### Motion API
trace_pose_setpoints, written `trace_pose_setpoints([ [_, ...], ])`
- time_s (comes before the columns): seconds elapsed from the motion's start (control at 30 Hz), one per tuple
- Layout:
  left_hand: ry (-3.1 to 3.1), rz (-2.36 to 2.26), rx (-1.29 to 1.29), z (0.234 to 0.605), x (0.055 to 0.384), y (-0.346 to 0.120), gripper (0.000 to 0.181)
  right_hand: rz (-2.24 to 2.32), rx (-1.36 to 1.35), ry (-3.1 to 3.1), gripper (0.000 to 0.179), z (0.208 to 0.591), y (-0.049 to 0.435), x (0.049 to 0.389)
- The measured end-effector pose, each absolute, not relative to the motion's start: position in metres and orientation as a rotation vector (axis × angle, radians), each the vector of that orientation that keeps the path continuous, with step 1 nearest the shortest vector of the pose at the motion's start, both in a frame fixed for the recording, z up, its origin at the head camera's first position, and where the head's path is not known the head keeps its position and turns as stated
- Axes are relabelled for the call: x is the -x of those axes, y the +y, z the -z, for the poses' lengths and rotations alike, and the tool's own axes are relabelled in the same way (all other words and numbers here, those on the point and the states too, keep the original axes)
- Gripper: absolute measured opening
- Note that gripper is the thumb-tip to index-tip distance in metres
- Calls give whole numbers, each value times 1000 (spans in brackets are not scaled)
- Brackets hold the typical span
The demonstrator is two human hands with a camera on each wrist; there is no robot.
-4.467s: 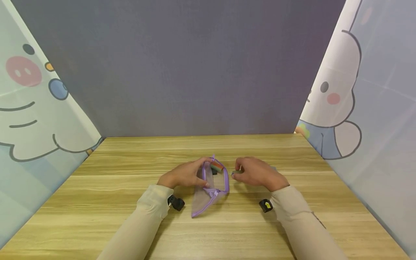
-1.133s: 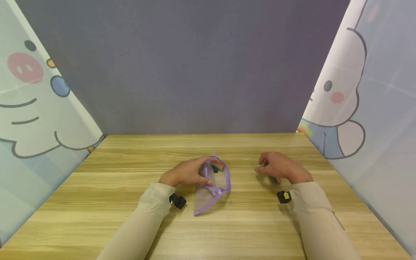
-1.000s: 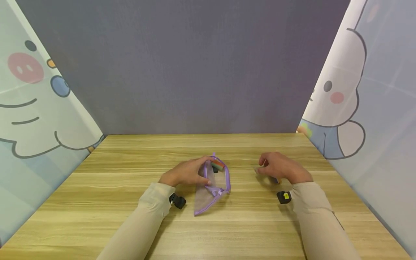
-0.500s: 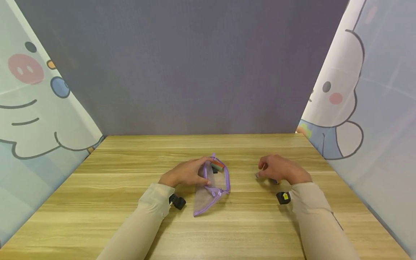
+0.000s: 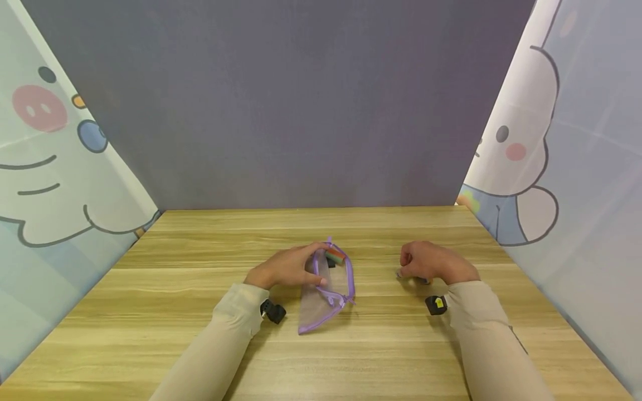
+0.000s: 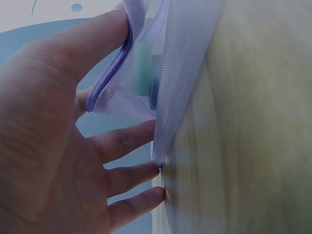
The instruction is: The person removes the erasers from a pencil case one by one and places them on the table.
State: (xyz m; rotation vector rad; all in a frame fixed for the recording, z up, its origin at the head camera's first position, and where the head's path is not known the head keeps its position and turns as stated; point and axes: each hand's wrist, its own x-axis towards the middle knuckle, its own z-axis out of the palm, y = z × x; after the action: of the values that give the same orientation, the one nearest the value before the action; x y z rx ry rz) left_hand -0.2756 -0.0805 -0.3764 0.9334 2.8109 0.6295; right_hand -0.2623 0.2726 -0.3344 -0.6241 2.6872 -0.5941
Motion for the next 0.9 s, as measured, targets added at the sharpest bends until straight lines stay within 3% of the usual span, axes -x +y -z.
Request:
trace_pose_setpoints([
  [0.4,2833,-601,-933,377,276,-79,74,634,587,2667,23,333,275,259],
  [0.9,2825,-585,-890,377,276,-78,77,570,661,2732,30,330,273,260],
])
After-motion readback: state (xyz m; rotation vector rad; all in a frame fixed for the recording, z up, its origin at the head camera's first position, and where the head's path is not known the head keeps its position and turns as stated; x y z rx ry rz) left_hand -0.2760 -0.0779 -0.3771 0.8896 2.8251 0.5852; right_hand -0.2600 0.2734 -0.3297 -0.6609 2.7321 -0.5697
